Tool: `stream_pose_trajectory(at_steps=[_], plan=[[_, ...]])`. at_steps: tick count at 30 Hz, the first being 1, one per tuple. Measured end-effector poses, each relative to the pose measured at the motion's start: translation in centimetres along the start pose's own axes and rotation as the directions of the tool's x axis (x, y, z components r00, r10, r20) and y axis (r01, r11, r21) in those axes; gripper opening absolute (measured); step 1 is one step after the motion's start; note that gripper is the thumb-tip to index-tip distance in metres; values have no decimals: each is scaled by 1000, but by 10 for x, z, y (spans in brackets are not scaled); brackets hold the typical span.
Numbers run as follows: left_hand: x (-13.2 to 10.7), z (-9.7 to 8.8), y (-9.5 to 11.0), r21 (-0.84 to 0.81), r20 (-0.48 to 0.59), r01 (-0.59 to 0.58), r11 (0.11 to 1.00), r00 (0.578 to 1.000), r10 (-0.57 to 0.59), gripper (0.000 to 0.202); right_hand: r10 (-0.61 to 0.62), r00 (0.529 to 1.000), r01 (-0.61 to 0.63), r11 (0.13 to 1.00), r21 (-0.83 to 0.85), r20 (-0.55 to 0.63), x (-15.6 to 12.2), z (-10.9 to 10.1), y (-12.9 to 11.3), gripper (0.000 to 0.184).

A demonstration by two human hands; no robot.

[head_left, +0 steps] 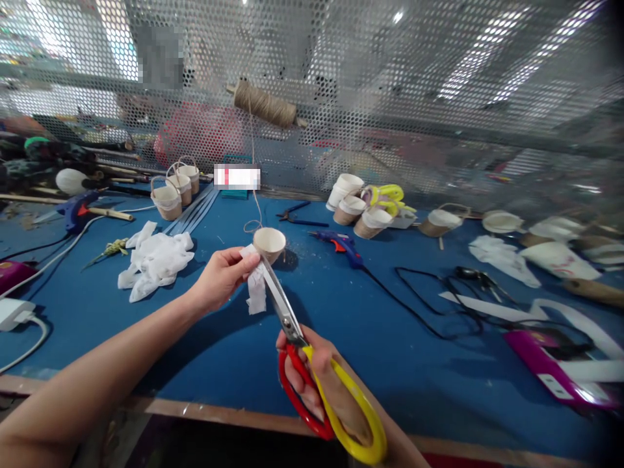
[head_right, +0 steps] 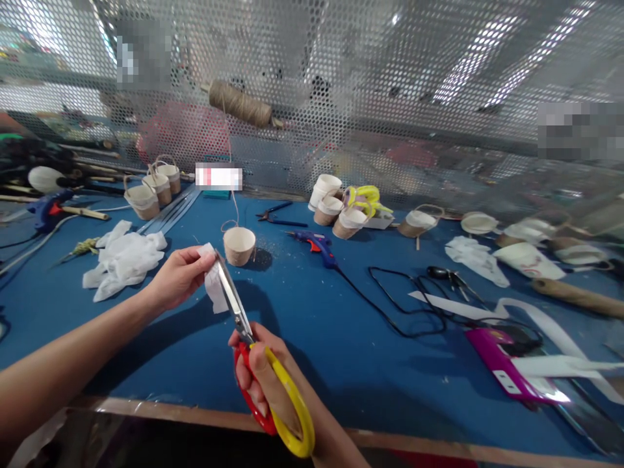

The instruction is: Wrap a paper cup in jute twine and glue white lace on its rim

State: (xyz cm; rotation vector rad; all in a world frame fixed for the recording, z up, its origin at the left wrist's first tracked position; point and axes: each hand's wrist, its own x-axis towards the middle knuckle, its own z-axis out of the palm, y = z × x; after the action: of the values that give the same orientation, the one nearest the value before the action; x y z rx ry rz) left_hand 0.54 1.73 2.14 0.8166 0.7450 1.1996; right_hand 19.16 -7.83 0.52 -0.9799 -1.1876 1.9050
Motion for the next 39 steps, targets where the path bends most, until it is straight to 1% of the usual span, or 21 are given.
stream_pose_trajectory(at_steps=[6, 10, 17, 23, 27, 31, 37, 39], plan=[[0, 0, 4, 16, 33, 39, 999, 999, -40, 28, -14, 998, 13, 1000, 13, 57, 1, -8, 2, 69], [1, 0, 4, 17, 45, 59, 998, 997, -60, 28, -32, 996, 28, 998, 50, 88, 4, -11, 5, 66], [1, 0, 4, -20, 58, 49, 999, 997, -48, 29, -20, 995, 10, 995, 99, 100, 1, -16, 15, 65], [1, -1, 3, -29, 64, 68, 997, 996, -66, 30, -23, 994, 13, 996, 84, 109, 1, -14, 10, 61], [0, 0, 4, -19, 75, 91, 996, 993, -89, 30, -27, 995, 22, 999, 50, 99, 2, -12, 6, 63], [-2, 0, 5, -13, 83, 104, 995, 991, -102, 30, -19, 994, 13, 999, 52, 109, 4, -9, 2, 61], [-2, -1, 5, 0, 94, 107, 994, 990, -107, 30, -2, 999, 3, 1000, -22, 37, 5, -3, -6, 55], [-2, -1, 4, 7, 98, 110, 994, 989, -111, 31, -4, 1000, 5, 999, -42, 30, 5, -2, -7, 53]])
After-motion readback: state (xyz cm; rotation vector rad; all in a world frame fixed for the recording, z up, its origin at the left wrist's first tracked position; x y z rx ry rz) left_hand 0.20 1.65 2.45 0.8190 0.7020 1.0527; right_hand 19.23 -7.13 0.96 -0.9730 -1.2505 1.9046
